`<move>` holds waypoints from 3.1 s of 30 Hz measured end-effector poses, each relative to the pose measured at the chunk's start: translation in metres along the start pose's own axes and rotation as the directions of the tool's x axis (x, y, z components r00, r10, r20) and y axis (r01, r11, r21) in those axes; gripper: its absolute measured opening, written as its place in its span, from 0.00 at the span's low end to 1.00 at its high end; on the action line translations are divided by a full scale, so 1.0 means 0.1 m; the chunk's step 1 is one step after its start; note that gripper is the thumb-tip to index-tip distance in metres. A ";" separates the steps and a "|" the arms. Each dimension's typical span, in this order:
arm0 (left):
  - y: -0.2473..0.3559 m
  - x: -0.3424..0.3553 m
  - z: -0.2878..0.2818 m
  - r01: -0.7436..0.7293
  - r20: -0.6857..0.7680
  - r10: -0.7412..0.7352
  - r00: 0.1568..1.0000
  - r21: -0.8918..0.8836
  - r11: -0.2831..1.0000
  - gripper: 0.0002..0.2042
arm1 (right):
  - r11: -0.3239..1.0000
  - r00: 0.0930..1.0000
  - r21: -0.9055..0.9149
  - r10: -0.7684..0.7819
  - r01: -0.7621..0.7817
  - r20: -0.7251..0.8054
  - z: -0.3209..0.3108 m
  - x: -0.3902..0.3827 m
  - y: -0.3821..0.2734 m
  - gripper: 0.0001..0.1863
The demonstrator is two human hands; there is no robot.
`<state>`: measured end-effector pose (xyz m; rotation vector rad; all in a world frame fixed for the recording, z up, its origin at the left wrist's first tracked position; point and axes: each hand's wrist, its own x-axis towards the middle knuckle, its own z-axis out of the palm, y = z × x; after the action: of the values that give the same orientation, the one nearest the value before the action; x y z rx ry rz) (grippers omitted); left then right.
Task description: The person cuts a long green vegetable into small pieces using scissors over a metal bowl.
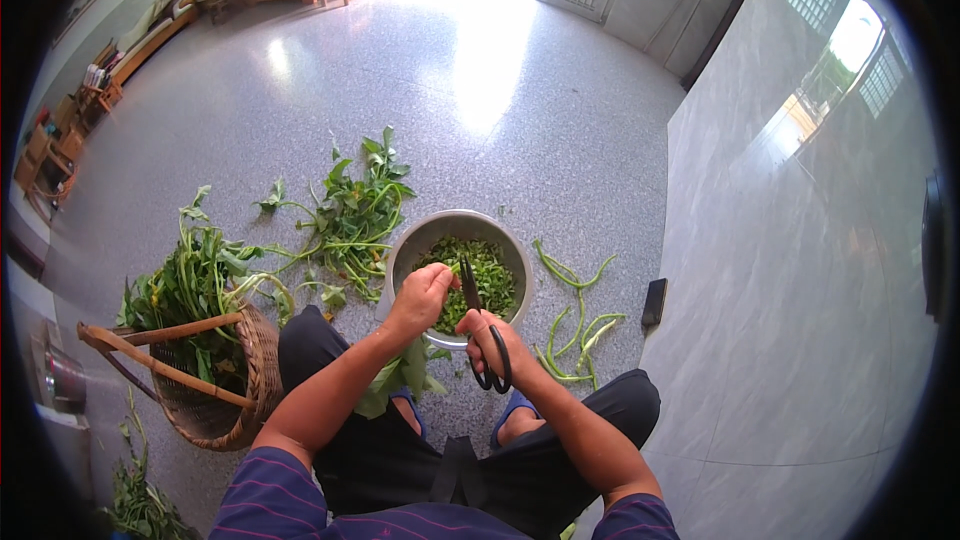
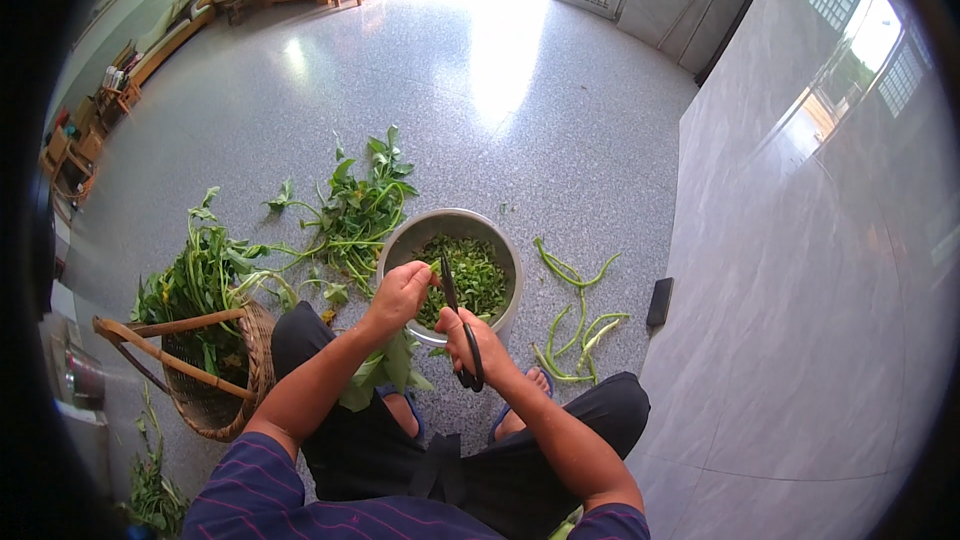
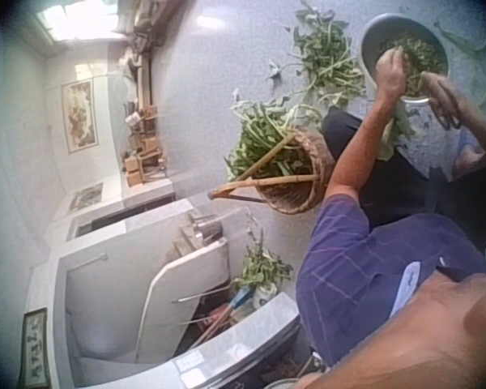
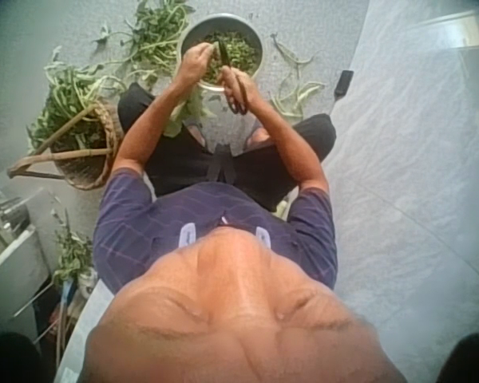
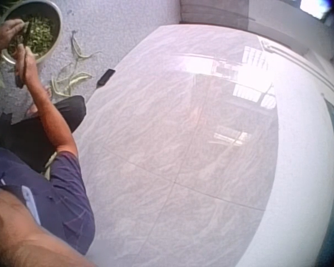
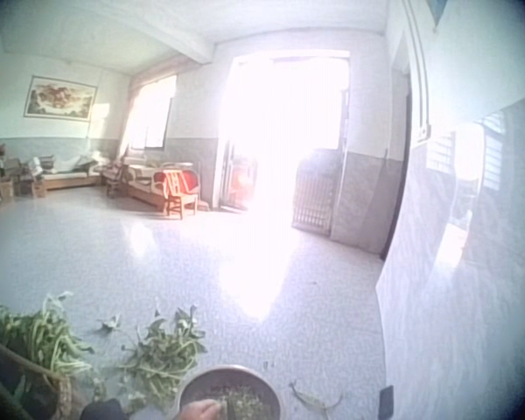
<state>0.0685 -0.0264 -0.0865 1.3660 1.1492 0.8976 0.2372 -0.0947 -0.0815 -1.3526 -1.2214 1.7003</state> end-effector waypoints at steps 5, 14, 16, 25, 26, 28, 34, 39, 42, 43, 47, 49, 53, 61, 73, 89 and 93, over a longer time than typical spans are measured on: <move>-0.04 -0.01 0.01 -0.175 -0.039 0.192 0.981 0.262 0.949 0.13 | 0.982 0.998 -0.186 -0.048 0.040 -0.040 0.03 0.02 0.11 0.24; 0.09 -0.07 0.01 -0.129 -0.030 0.148 0.988 0.354 0.927 0.12 | 0.976 0.997 -0.214 -0.057 0.043 -0.060 0.05 0.00 0.05 0.24; 0.09 -0.07 0.01 -0.132 -0.029 0.152 0.988 0.355 0.926 0.12 | 0.977 0.996 -0.204 -0.075 0.062 -0.054 0.05 -0.02 0.01 0.24; -0.02 -0.02 0.01 -0.170 -0.024 0.179 0.983 0.212 0.962 0.14 | 0.998 0.997 -0.040 0.050 -0.052 -0.051 0.02 -0.02 -0.05 0.26; -0.02 -0.01 0.02 -0.114 -0.022 0.117 0.993 0.097 0.989 0.14 | 0.998 0.997 -0.040 0.048 -0.051 -0.052 0.01 -0.01 -0.02 0.26; -0.01 -0.01 0.03 -0.054 -0.012 0.054 0.998 -0.017 0.998 0.15 | 0.971 0.997 -0.237 0.004 -0.021 -0.074 0.00 0.00 0.01 0.28; 0.06 -0.07 0.06 -0.217 -0.062 0.253 0.966 0.341 0.915 0.13 | 0.873 0.994 -0.487 -0.063 0.014 -0.084 0.05 -0.09 -0.10 0.29; 0.03 -0.07 0.07 -0.210 -0.068 0.256 0.964 0.393 0.895 0.13 | 0.883 0.990 -0.467 -0.110 0.056 -0.090 0.07 -0.08 -0.10 0.26; 0.03 -0.06 0.07 -0.205 -0.064 0.252 0.966 0.408 0.890 0.13 | 0.910 0.988 -0.407 -0.119 0.071 -0.094 0.10 -0.08 -0.08 0.25; 0.03 -0.06 0.06 -0.205 -0.063 0.251 0.966 0.408 0.890 0.13 | 0.920 0.987 -0.382 -0.128 0.083 -0.093 0.10 -0.08 -0.07 0.24; 0.00 -0.05 0.04 -0.170 -0.039 0.208 0.977 0.440 0.882 0.13 | 0.915 0.986 -0.396 -0.129 0.079 -0.101 0.09 -0.05 -0.04 0.23; -0.02 -0.04 0.03 -0.200 -0.052 0.245 0.968 0.433 0.879 0.13 | 0.903 0.984 -0.419 -0.150 0.097 -0.096 0.08 -0.03 -0.01 0.23; -0.07 -0.01 -0.02 -0.033 -0.022 0.036 0.999 0.108 0.994 0.11 | 0.957 0.997 -0.290 -0.011 -0.011 -0.075 0.06 0.02 -0.05 0.20; 0.29 -0.11 -0.02 0.450 0.404 -0.270 0.874 -0.462 0.764 0.27 | 0.955 0.963 0.204 -0.173 0.215 -0.205 -0.05 0.14 -0.05 0.18; 0.39 -0.20 0.00 0.428 0.605 -0.105 0.790 -0.421 0.799 0.24 | 0.892 0.941 0.318 -0.262 0.321 -0.214 -0.12 0.18 -0.16 0.19; 0.11 -0.19 0.04 -0.219 0.241 0.148 0.959 0.306 0.927 0.15 | 0.905 0.920 0.271 -0.242 0.329 -0.309 -0.16 0.19 -0.19 0.15; 0.19 -0.09 -0.11 0.341 0.338 -0.233 0.912 -0.307 0.888 0.16 | 0.962 0.952 0.127 -0.209 0.241 -0.223 -0.15 0.11 -0.11 0.14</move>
<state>0.0587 -0.0312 -0.0657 0.9532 0.8765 0.6230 0.2475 -0.0771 -0.0759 -1.2138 -1.0598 1.4234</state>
